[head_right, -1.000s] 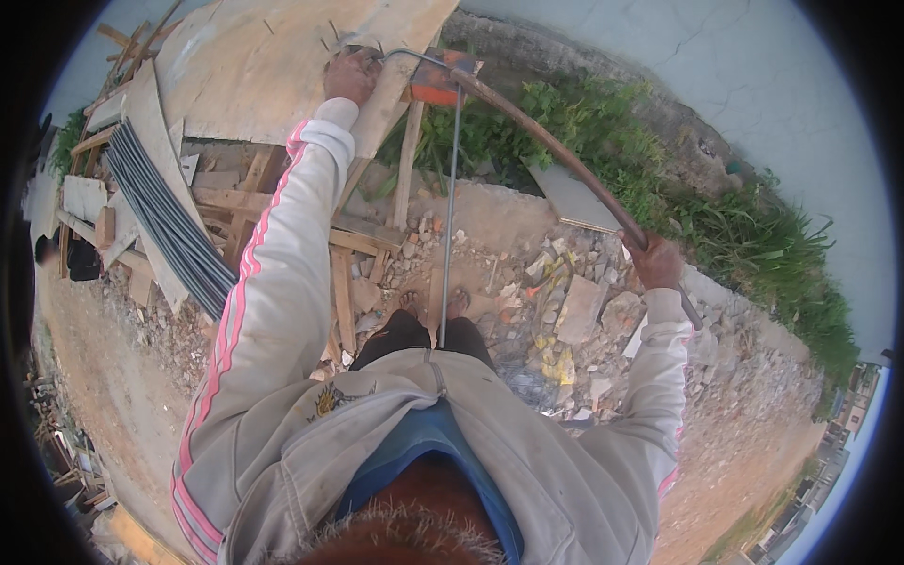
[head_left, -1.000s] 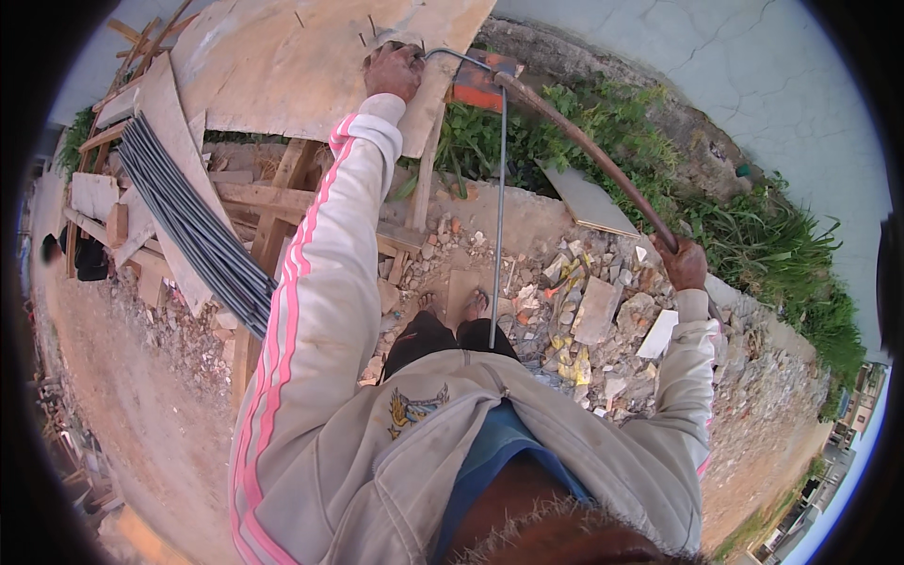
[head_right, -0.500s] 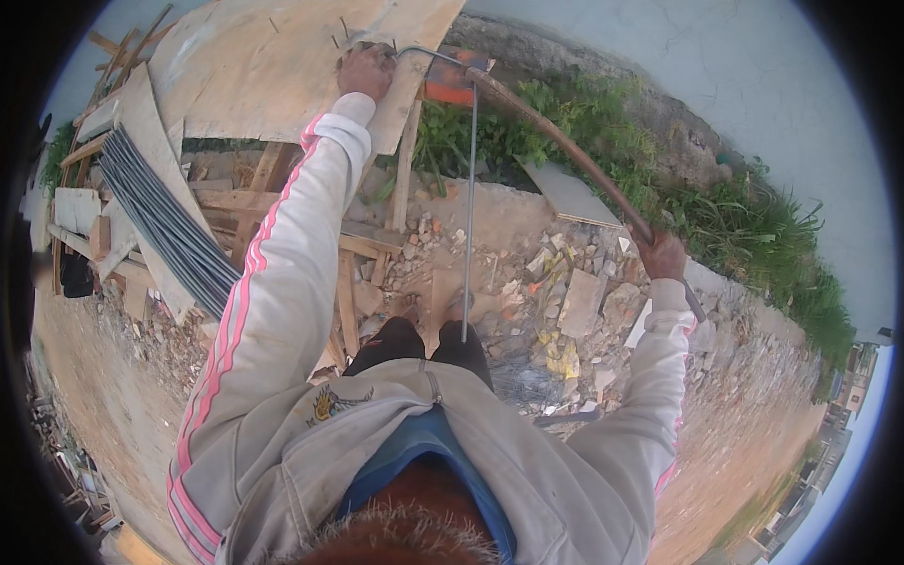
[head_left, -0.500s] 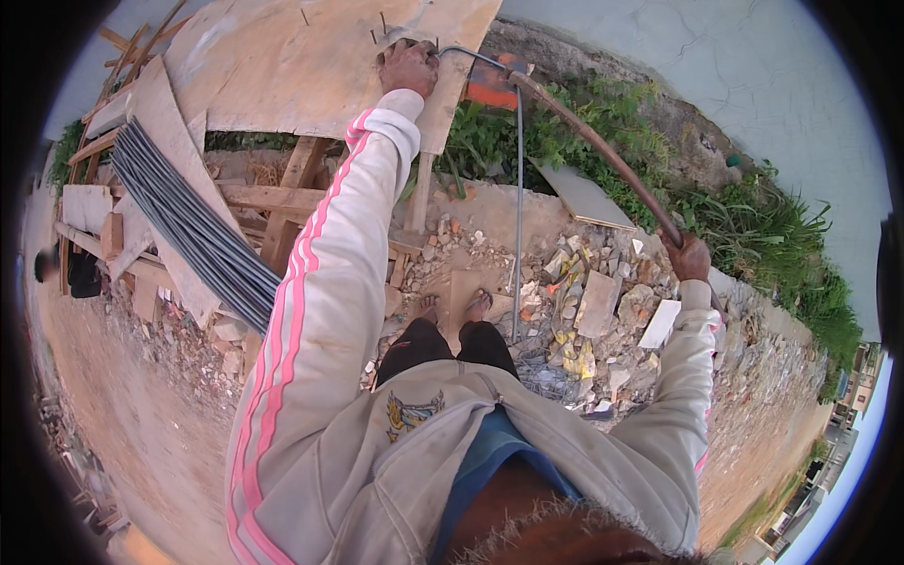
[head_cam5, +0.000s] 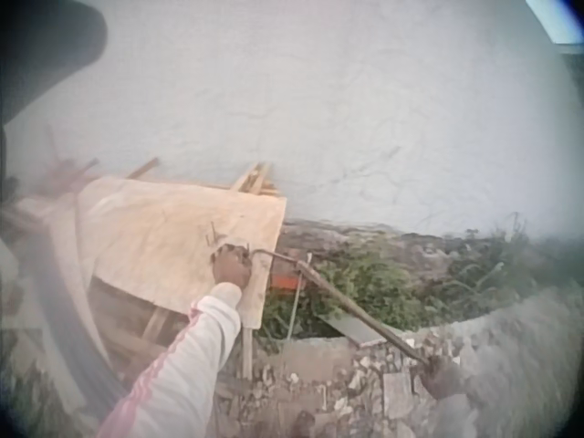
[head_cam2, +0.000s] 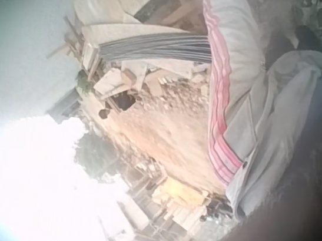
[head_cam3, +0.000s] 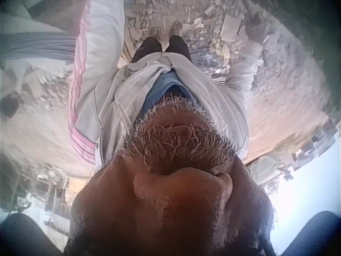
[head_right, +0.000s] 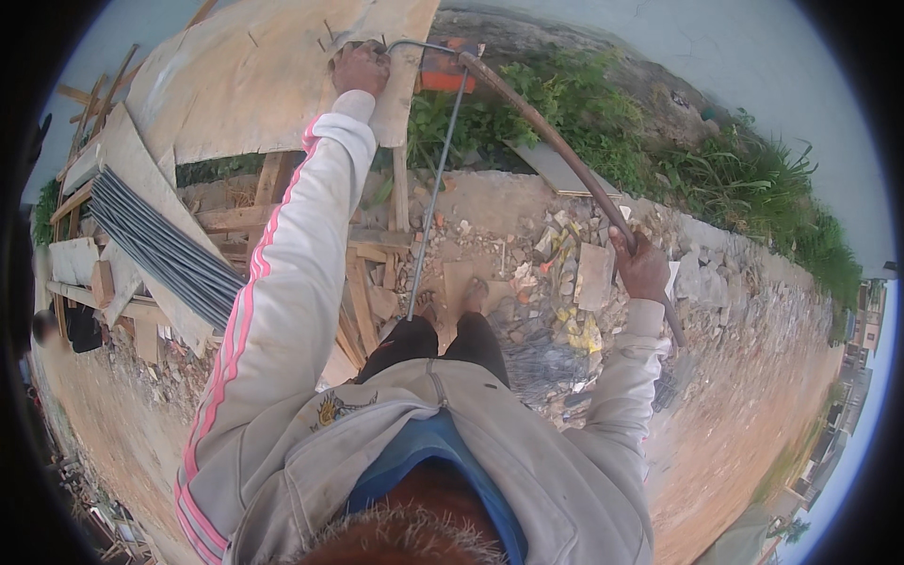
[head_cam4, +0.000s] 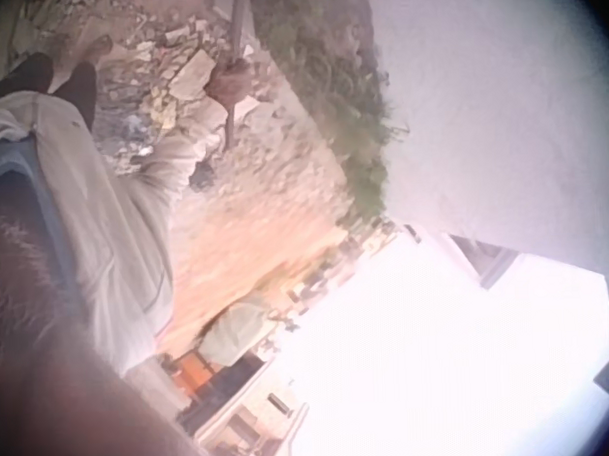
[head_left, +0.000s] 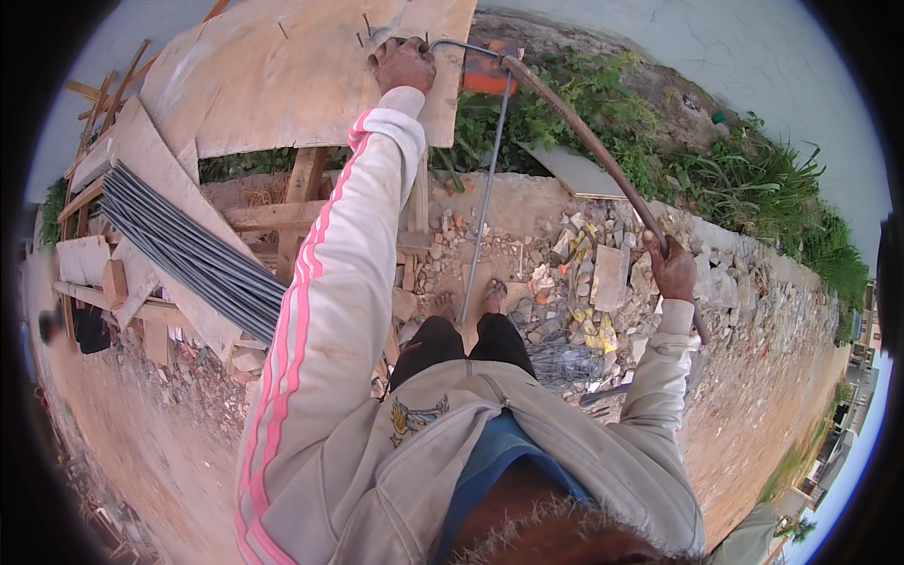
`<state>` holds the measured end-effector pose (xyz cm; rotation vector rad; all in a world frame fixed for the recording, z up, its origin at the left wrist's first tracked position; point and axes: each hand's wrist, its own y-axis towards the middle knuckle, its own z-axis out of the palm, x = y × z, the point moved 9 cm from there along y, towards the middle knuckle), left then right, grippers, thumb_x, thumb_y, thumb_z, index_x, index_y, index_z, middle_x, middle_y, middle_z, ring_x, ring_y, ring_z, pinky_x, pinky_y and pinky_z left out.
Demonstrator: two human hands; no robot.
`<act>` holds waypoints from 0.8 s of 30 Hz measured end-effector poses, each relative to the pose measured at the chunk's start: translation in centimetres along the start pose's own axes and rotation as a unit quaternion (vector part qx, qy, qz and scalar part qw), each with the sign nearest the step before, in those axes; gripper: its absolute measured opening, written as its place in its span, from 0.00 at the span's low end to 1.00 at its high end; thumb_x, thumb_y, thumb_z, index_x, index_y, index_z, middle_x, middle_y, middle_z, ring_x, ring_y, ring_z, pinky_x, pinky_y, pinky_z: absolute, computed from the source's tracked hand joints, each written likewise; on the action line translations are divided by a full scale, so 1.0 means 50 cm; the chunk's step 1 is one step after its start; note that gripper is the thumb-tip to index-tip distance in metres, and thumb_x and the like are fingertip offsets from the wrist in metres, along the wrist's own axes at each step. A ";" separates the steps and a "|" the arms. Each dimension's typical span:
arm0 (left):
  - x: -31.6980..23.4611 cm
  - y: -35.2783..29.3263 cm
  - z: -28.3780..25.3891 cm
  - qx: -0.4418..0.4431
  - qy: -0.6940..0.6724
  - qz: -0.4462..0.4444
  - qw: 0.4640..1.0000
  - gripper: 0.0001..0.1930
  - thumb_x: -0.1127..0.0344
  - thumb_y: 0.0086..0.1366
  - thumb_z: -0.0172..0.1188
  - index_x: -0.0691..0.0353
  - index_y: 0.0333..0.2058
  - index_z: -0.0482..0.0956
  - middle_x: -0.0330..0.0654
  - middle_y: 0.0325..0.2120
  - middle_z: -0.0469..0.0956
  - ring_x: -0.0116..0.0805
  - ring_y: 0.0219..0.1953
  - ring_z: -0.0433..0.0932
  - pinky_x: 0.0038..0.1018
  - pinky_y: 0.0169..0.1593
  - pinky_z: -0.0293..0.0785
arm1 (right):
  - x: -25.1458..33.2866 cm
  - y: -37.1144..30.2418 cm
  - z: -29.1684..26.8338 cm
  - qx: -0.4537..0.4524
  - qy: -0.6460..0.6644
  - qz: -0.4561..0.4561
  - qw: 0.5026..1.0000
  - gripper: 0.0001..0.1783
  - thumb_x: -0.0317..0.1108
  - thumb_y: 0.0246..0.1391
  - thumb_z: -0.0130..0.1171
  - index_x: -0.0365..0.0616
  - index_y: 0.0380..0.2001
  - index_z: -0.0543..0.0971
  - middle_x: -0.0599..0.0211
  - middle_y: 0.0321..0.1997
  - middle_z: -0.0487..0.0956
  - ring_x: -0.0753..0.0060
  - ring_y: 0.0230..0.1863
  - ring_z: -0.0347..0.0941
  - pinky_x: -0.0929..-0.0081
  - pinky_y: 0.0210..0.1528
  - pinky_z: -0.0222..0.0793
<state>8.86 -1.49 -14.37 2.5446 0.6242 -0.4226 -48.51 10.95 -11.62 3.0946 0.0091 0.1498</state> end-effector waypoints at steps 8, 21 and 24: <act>0.001 0.011 -0.008 0.008 -0.034 0.002 0.999 0.17 0.54 0.61 0.60 0.44 0.47 0.84 0.47 0.53 0.75 0.50 0.63 0.67 0.53 0.70 0.52 | 0.076 -0.097 0.008 -0.037 0.021 0.039 0.998 0.40 0.74 0.57 0.50 0.44 0.34 0.85 0.51 0.19 0.79 0.43 0.26 0.79 0.51 0.28 0.72; 0.050 0.047 0.043 0.001 -0.077 0.018 0.997 0.21 0.44 0.59 0.57 0.46 0.44 0.86 0.50 0.48 0.81 0.50 0.54 0.78 0.43 0.62 0.69 | 0.057 -0.087 0.009 -0.019 0.015 0.046 0.999 0.40 0.76 0.56 0.50 0.44 0.30 0.83 0.49 0.22 0.80 0.41 0.30 0.80 0.50 0.31 0.73; 0.076 0.092 0.000 -0.097 -0.254 0.149 0.951 0.12 0.60 0.60 0.64 0.61 0.38 0.86 0.52 0.36 0.84 0.51 0.42 0.81 0.41 0.52 0.75 | 0.048 -0.078 0.026 -0.009 -0.006 0.048 0.999 0.41 0.77 0.55 0.49 0.45 0.33 0.85 0.48 0.24 0.81 0.40 0.32 0.81 0.50 0.33 0.73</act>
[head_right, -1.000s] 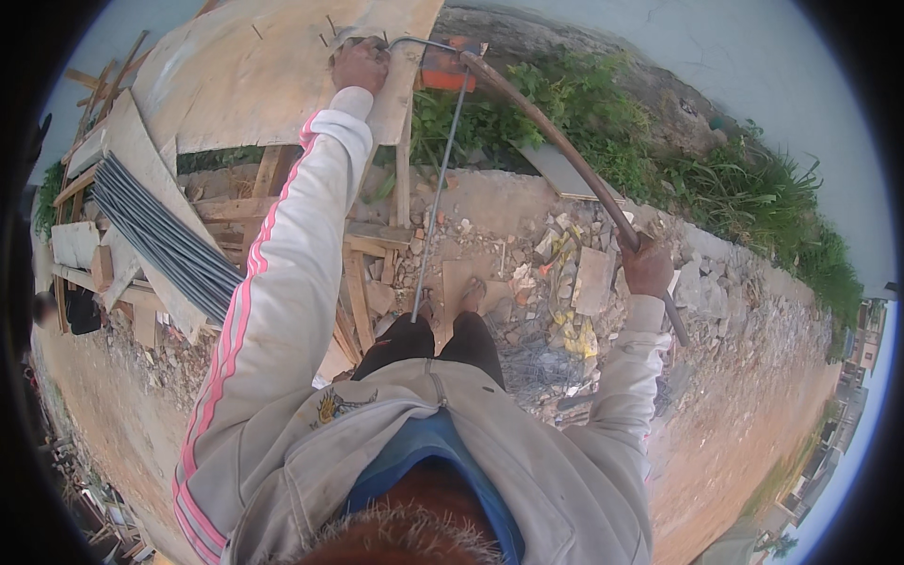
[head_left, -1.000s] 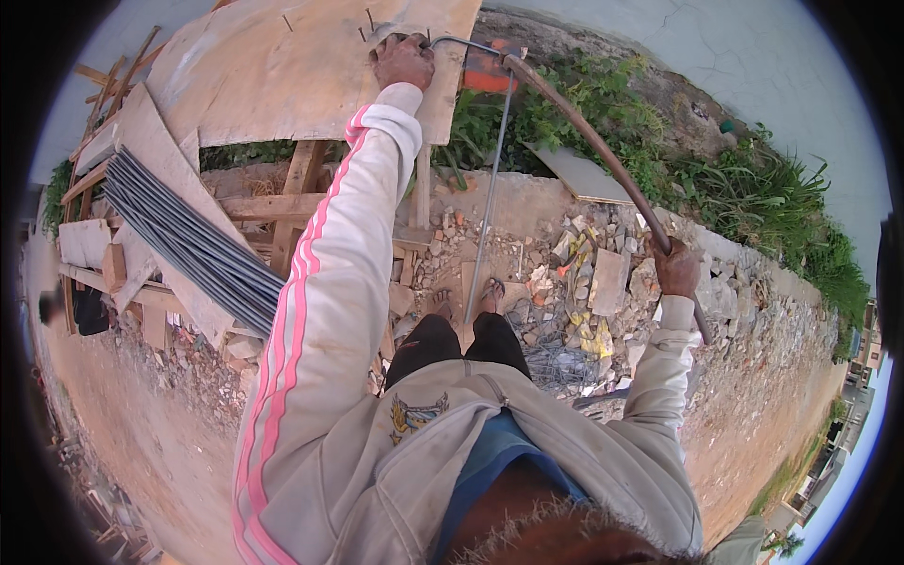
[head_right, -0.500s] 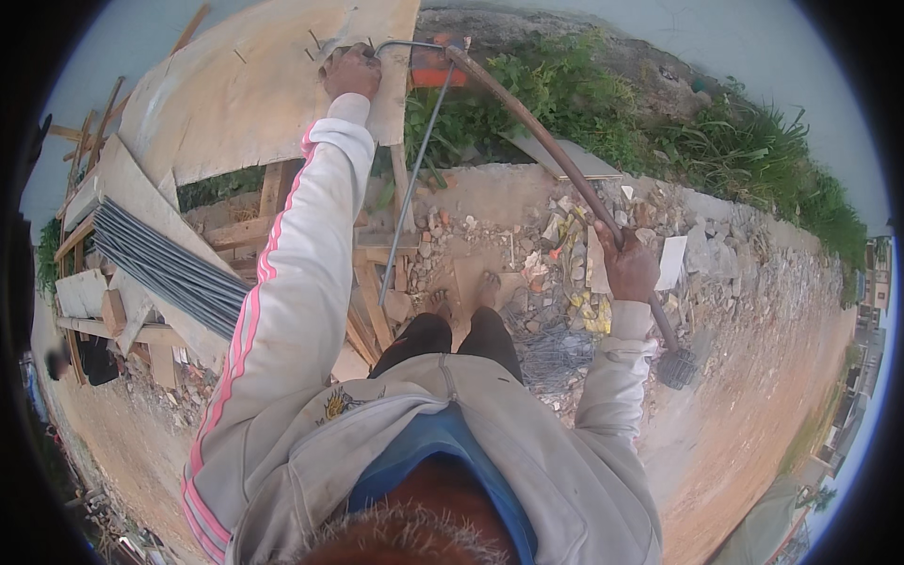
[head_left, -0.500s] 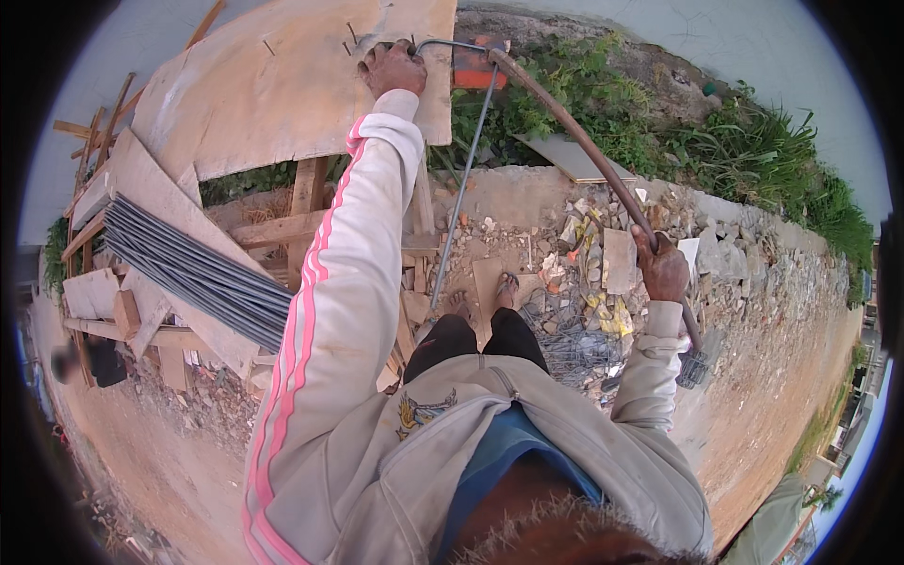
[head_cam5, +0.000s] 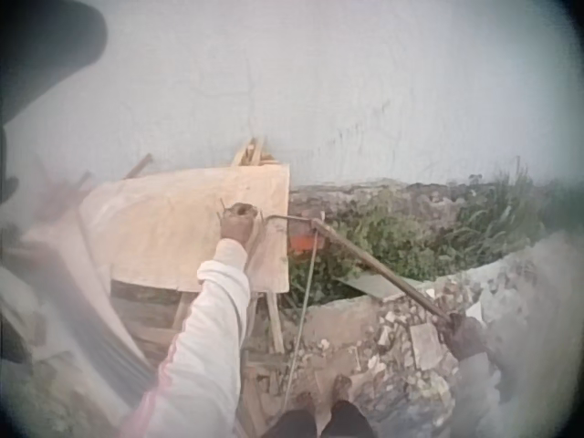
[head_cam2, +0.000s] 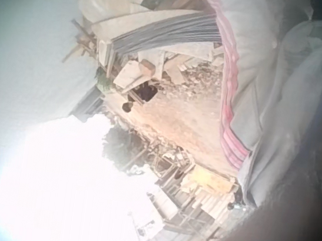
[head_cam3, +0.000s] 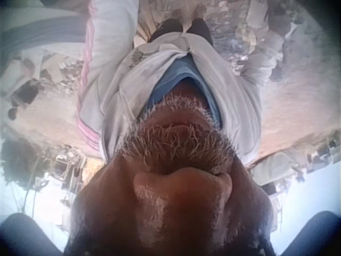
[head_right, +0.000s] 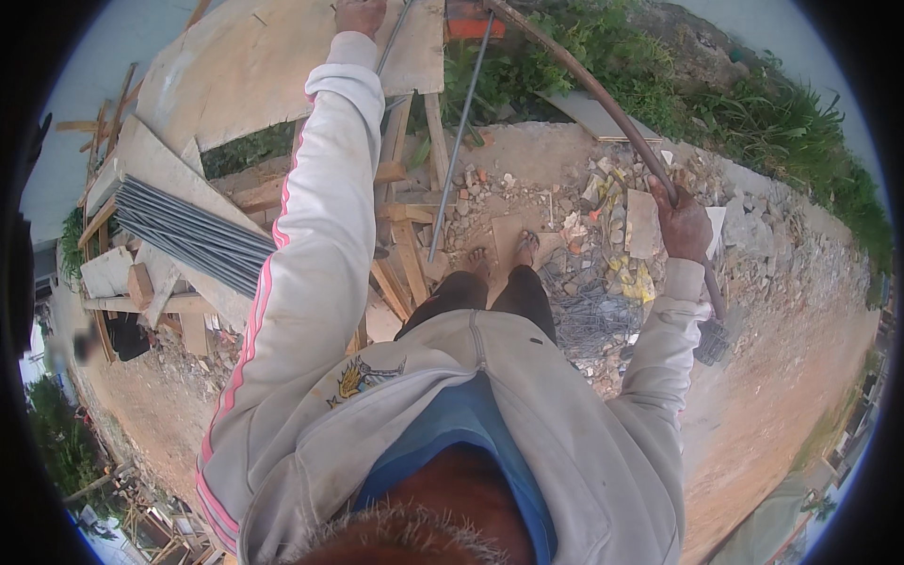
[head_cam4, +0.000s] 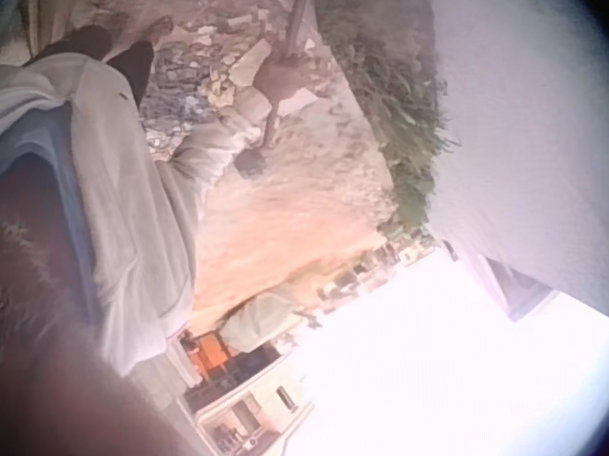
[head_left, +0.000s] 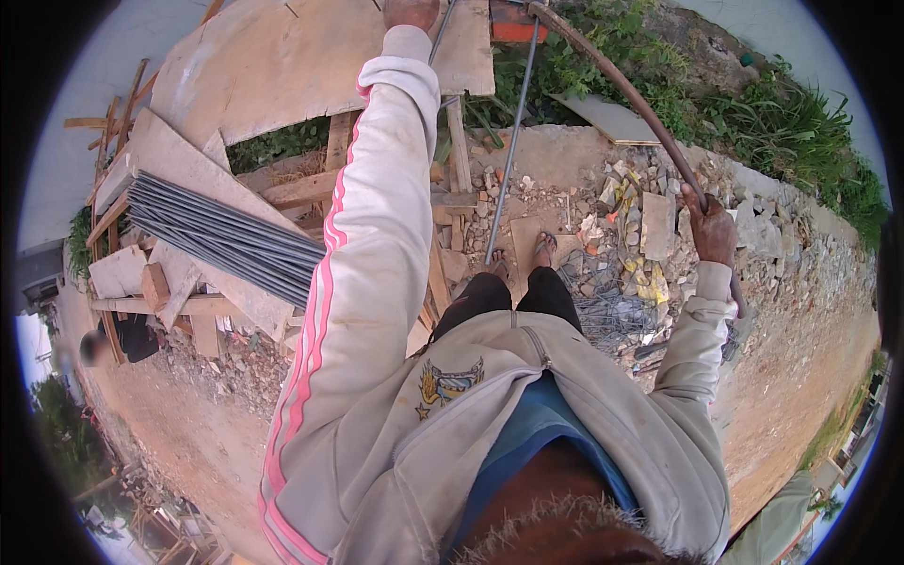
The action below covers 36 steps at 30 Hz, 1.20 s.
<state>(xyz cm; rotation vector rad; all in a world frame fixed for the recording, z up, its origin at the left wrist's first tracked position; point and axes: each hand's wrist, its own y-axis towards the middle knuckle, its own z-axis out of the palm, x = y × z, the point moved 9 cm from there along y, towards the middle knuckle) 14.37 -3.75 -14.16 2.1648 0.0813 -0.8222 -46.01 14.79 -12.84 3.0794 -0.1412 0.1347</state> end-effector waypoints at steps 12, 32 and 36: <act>-0.421 -0.160 -0.135 0.289 0.144 -0.036 0.946 0.28 0.33 0.60 0.60 0.47 0.47 0.85 0.49 0.47 0.80 0.53 0.50 0.79 0.44 0.53 0.77 | -0.016 -0.006 0.013 0.011 -0.016 -0.009 1.000 0.45 0.80 0.55 0.43 0.46 0.38 0.84 0.46 0.30 0.83 0.38 0.37 0.81 0.46 0.39 0.75; -0.367 -0.406 -0.088 0.295 0.082 -0.120 0.945 0.21 0.51 0.67 0.54 0.59 0.48 0.83 0.55 0.45 0.82 0.56 0.49 0.80 0.46 0.55 0.75 | -0.017 -0.032 0.006 0.000 -0.012 0.014 1.000 0.53 0.85 0.52 0.38 0.42 0.40 0.84 0.44 0.38 0.84 0.39 0.46 0.81 0.47 0.47 0.76; -0.335 -0.385 -0.096 0.278 0.112 -0.077 0.951 0.21 0.50 0.67 0.54 0.59 0.46 0.84 0.56 0.44 0.82 0.57 0.49 0.80 0.46 0.55 0.74 | 0.016 -0.045 0.008 -0.010 0.028 0.015 0.999 0.53 0.85 0.50 0.40 0.42 0.40 0.84 0.41 0.38 0.84 0.37 0.46 0.81 0.45 0.47 0.75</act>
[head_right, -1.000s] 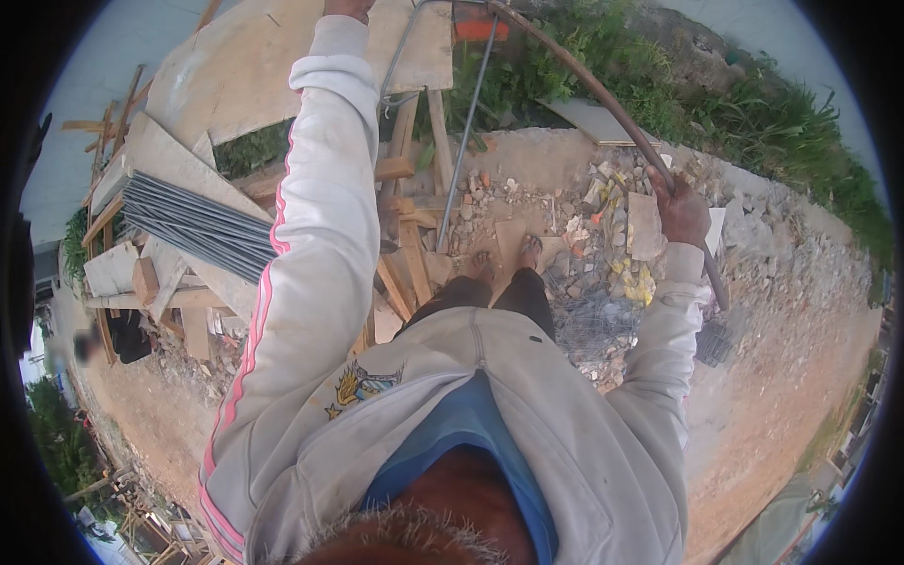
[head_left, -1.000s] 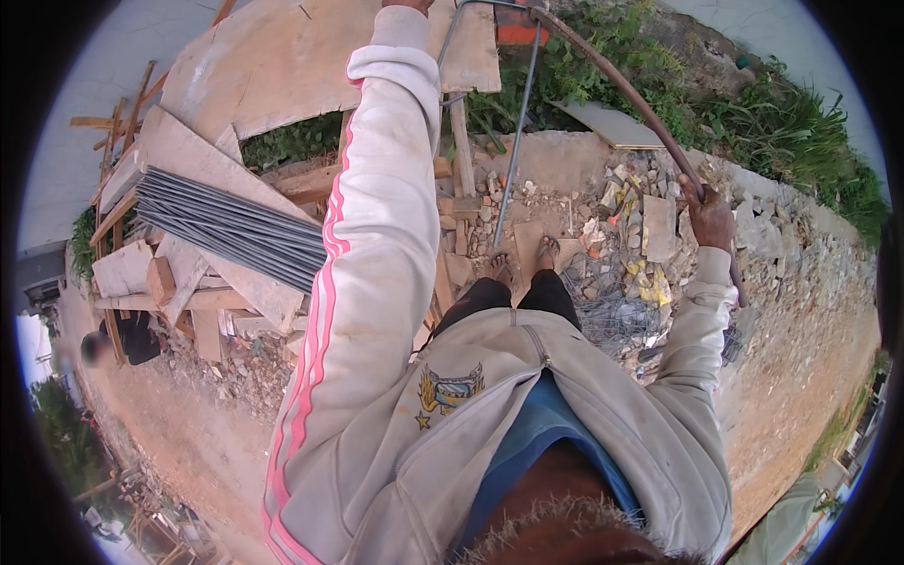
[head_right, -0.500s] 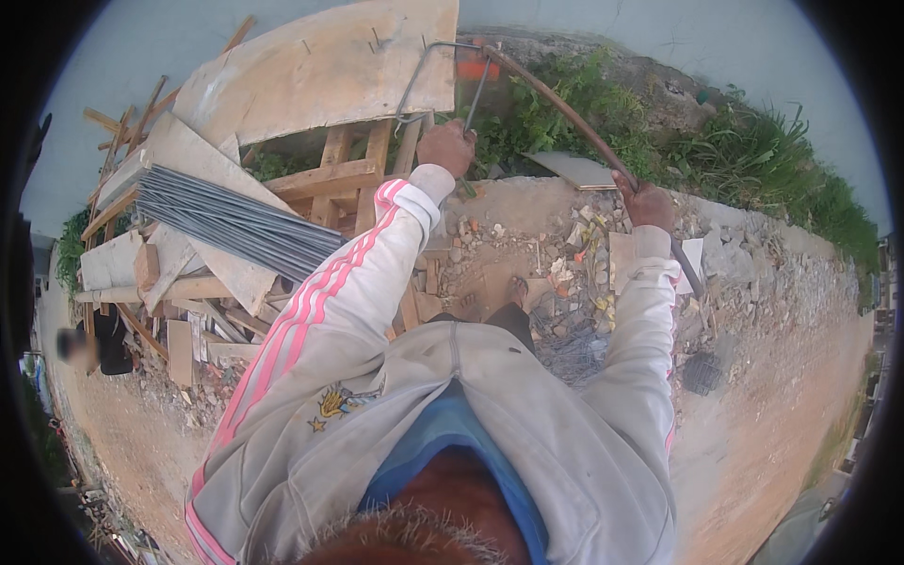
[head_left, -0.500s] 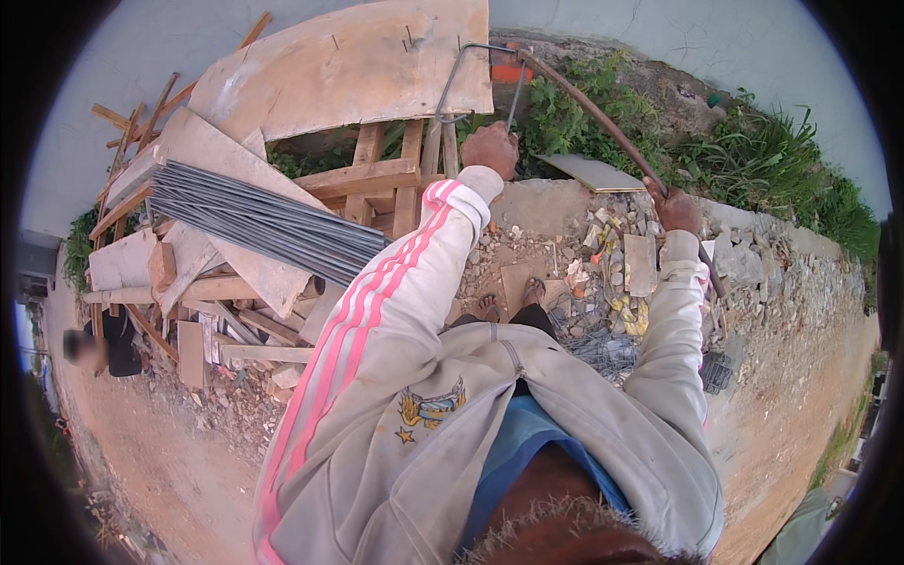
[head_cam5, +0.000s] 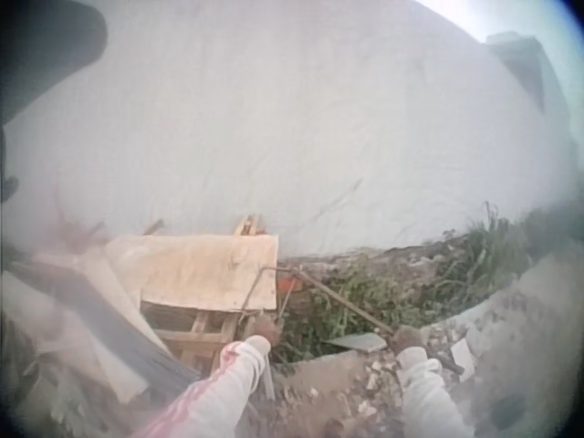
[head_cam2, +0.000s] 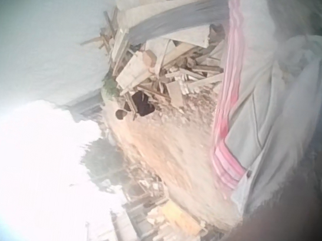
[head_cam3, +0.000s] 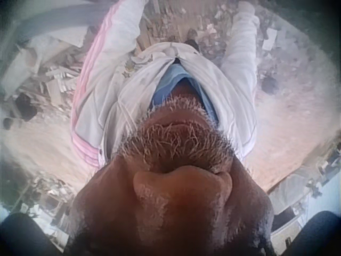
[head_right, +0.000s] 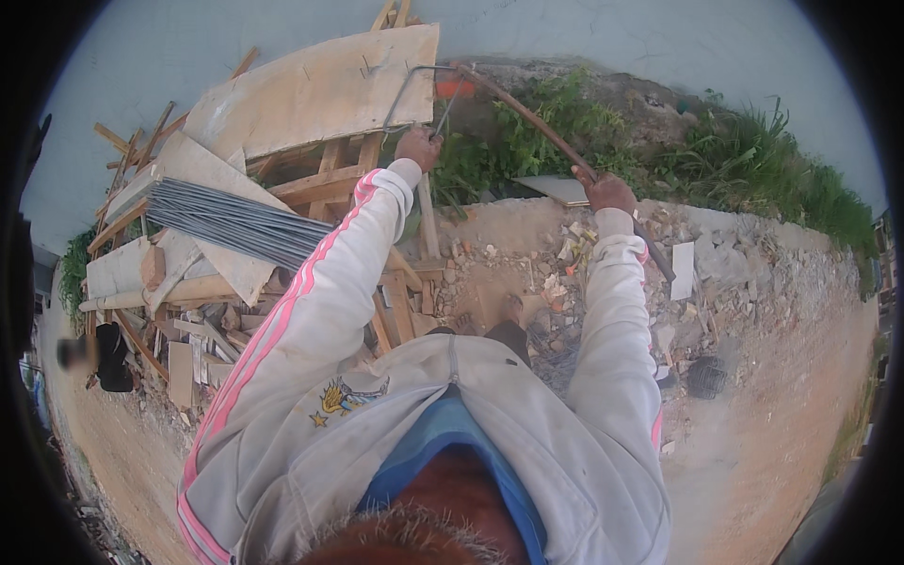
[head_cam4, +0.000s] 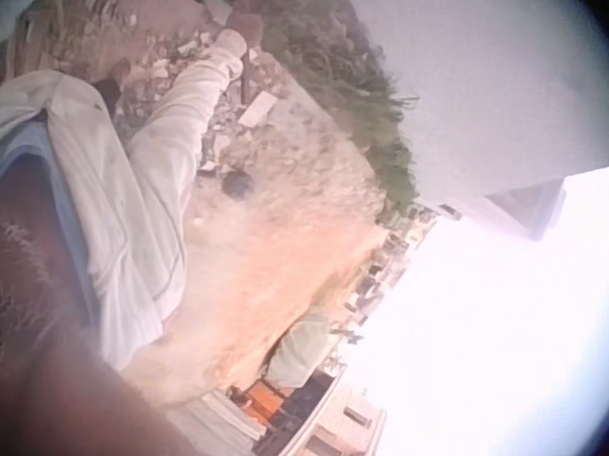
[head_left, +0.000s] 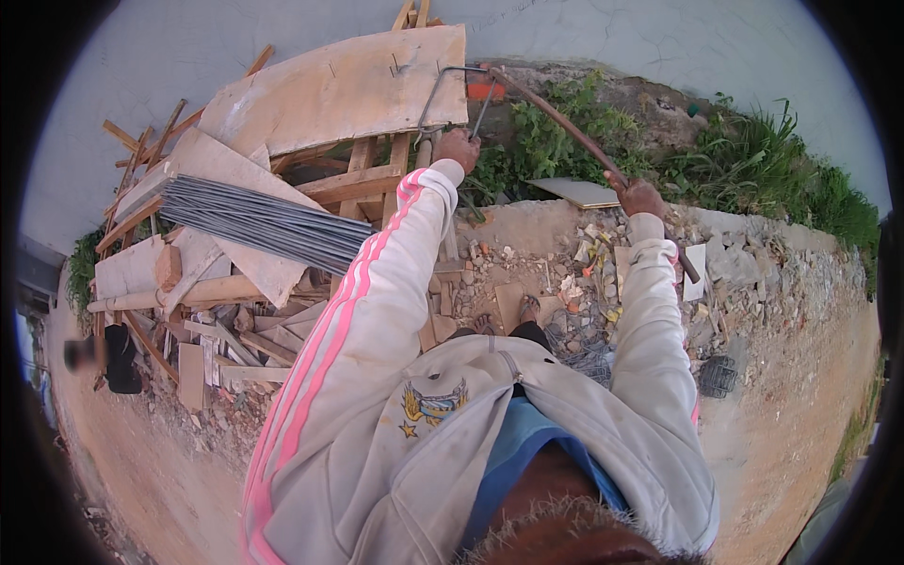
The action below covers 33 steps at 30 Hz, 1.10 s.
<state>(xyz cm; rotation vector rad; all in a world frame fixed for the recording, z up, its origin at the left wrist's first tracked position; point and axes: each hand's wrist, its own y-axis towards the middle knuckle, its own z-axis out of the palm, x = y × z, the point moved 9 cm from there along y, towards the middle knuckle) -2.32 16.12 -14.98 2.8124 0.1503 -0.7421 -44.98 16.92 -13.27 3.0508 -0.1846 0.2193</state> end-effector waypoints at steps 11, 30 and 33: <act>0.006 0.010 0.010 0.079 -0.119 -0.049 0.989 0.30 0.39 0.64 0.56 0.63 0.47 0.84 0.54 0.34 0.85 0.49 0.43 0.84 0.42 0.52 0.76 | -0.022 0.003 -0.020 -0.005 -0.019 -0.012 1.000 0.51 0.84 0.52 0.40 0.42 0.37 0.84 0.43 0.35 0.84 0.38 0.43 0.82 0.47 0.45 0.77; 0.201 0.047 -0.098 0.020 -0.210 -0.297 0.931 0.14 0.61 0.59 0.65 0.64 0.40 0.83 0.48 0.32 0.86 0.39 0.32 0.86 0.34 0.41 0.82 | -0.071 0.115 -0.050 -0.049 -0.007 -0.070 0.996 0.33 0.68 0.51 0.61 0.51 0.44 0.86 0.48 0.35 0.84 0.43 0.41 0.81 0.51 0.44 0.75; 0.189 0.055 -0.093 0.018 -0.227 -0.253 0.940 0.13 0.64 0.60 0.65 0.67 0.40 0.83 0.46 0.30 0.86 0.34 0.27 0.85 0.32 0.35 0.83 | -0.056 0.092 -0.060 -0.061 0.079 -0.050 0.994 0.34 0.69 0.51 0.62 0.55 0.50 0.85 0.50 0.39 0.85 0.42 0.41 0.81 0.51 0.43 0.76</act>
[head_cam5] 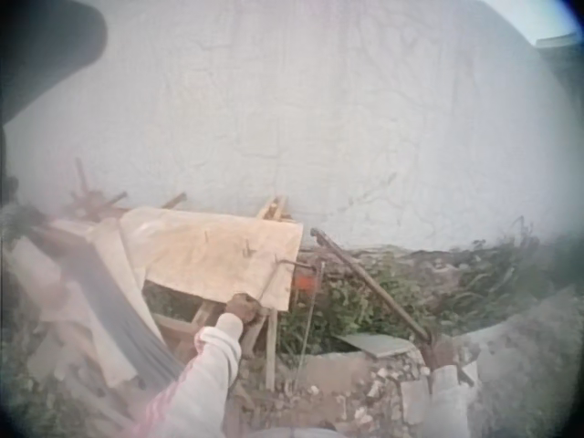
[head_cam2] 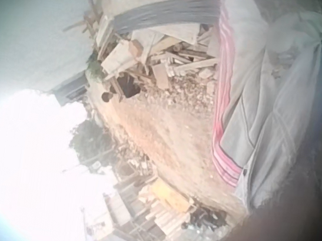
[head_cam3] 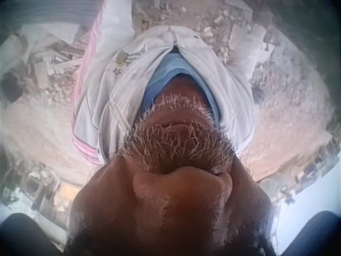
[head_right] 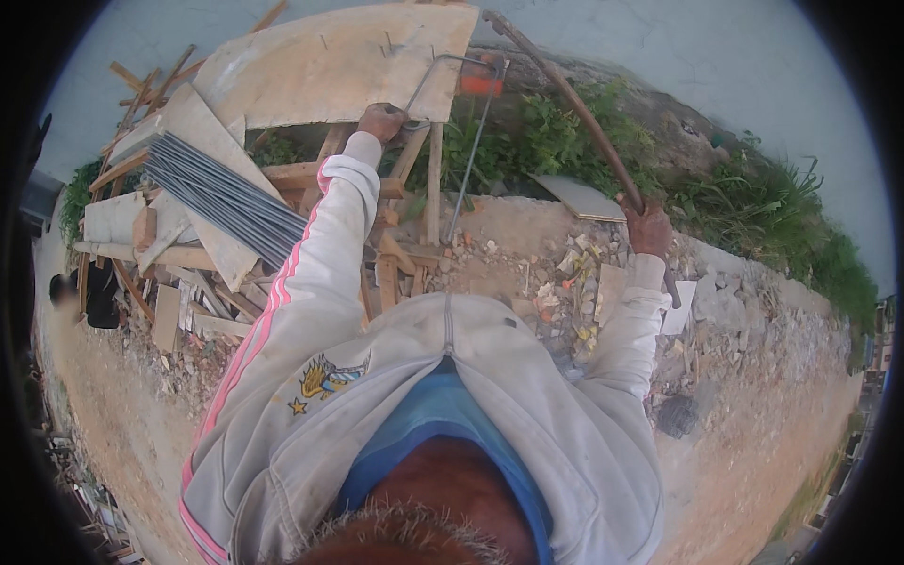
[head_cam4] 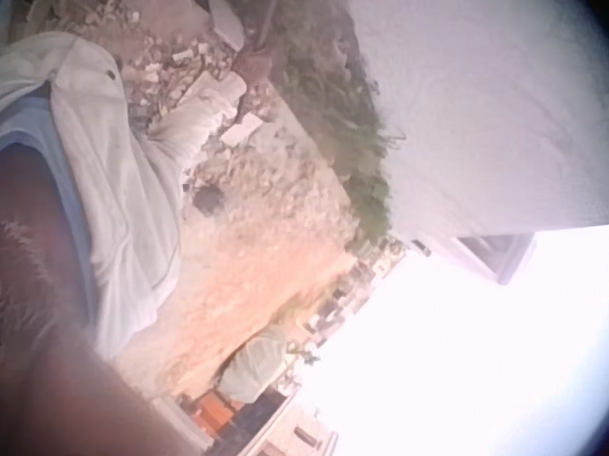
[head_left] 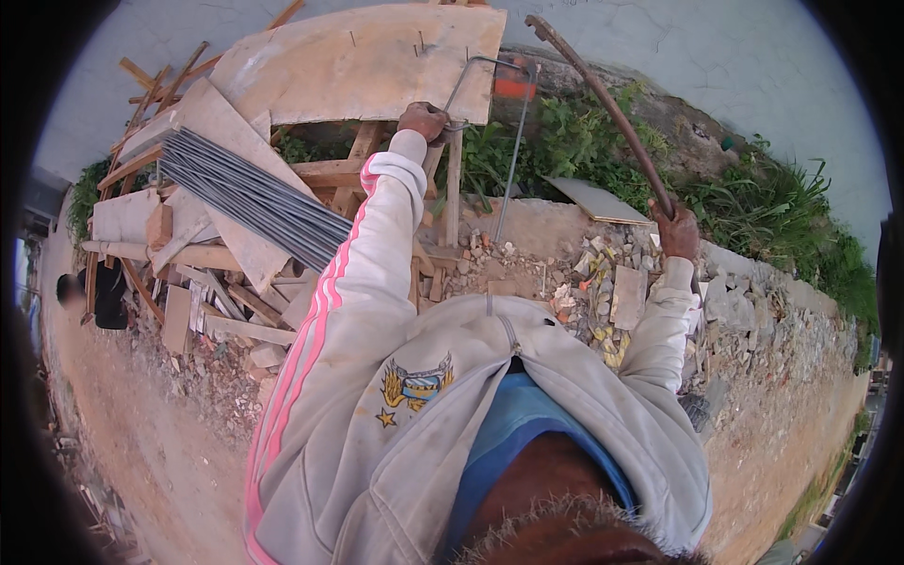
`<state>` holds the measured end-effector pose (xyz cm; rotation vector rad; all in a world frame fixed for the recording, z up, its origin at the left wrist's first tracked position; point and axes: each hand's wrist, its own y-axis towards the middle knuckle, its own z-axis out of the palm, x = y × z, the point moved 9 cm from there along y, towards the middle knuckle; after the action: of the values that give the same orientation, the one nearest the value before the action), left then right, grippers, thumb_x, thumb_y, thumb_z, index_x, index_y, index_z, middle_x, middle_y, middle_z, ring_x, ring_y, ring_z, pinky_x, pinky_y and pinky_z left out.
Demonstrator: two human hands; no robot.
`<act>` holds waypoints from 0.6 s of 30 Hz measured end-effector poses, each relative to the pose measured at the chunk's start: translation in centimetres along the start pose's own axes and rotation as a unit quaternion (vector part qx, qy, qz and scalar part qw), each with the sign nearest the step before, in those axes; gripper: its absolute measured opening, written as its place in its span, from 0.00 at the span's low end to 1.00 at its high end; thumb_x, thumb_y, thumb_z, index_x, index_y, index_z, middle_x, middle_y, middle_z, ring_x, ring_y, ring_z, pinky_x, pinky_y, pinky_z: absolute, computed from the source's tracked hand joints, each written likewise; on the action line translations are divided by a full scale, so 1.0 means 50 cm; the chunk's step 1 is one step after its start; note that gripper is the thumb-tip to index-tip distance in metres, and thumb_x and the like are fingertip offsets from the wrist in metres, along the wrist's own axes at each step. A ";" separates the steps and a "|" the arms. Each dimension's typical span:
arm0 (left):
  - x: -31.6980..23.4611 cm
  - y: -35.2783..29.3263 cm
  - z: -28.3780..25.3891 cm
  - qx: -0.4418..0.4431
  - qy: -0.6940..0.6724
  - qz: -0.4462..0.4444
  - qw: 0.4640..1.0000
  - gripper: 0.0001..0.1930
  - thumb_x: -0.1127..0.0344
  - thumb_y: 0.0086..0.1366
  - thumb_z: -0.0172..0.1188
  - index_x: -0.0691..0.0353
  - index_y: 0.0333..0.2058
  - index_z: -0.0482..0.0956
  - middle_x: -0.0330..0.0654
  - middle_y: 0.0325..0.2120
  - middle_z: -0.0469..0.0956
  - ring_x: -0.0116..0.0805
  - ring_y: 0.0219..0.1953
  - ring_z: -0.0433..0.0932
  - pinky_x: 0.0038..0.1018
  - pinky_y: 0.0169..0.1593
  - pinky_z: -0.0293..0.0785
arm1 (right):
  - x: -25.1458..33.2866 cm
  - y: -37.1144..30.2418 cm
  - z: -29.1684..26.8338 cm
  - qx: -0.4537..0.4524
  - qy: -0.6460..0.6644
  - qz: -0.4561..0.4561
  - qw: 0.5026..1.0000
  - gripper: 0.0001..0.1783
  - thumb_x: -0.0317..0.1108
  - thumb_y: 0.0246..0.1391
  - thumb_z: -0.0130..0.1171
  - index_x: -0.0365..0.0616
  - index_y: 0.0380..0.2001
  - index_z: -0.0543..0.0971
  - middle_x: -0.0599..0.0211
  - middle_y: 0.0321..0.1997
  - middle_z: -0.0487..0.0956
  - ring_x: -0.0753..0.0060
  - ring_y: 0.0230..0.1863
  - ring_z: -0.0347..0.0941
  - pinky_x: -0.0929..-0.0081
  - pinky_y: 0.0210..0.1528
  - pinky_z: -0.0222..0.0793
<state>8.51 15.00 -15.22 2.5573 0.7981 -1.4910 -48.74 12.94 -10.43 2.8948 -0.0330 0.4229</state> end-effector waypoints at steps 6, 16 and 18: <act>-0.039 -0.060 0.110 0.186 -0.178 -0.057 0.965 0.10 0.66 0.65 0.61 0.65 0.41 0.79 0.47 0.31 0.84 0.38 0.28 0.85 0.33 0.32 0.85 | 0.224 -0.094 0.221 0.252 0.529 0.026 0.810 0.25 0.59 0.60 0.63 0.46 0.38 0.77 0.75 0.28 0.77 0.82 0.20 0.74 0.81 0.21 0.63; -0.033 -0.061 0.150 0.217 -0.213 -0.046 0.951 0.11 0.64 0.68 0.59 0.66 0.42 0.76 0.46 0.33 0.83 0.38 0.30 0.86 0.31 0.32 0.85 | 0.365 -0.162 0.237 0.219 0.688 0.114 0.683 0.18 0.50 0.61 0.66 0.44 0.37 0.81 0.73 0.18 0.76 0.81 0.14 0.69 0.81 0.15 0.61; -0.034 -0.056 0.146 0.197 -0.196 -0.044 0.960 0.11 0.64 0.67 0.60 0.67 0.41 0.78 0.47 0.33 0.84 0.36 0.30 0.87 0.30 0.32 0.85 | 0.381 -0.167 0.237 0.224 0.699 0.132 0.666 0.17 0.48 0.61 0.66 0.44 0.37 0.81 0.72 0.17 0.75 0.81 0.13 0.68 0.80 0.14 0.60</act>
<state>0.76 14.43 -17.10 2.3500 0.6148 -2.2901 -26.73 18.70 -17.84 2.0262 -0.1048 2.8068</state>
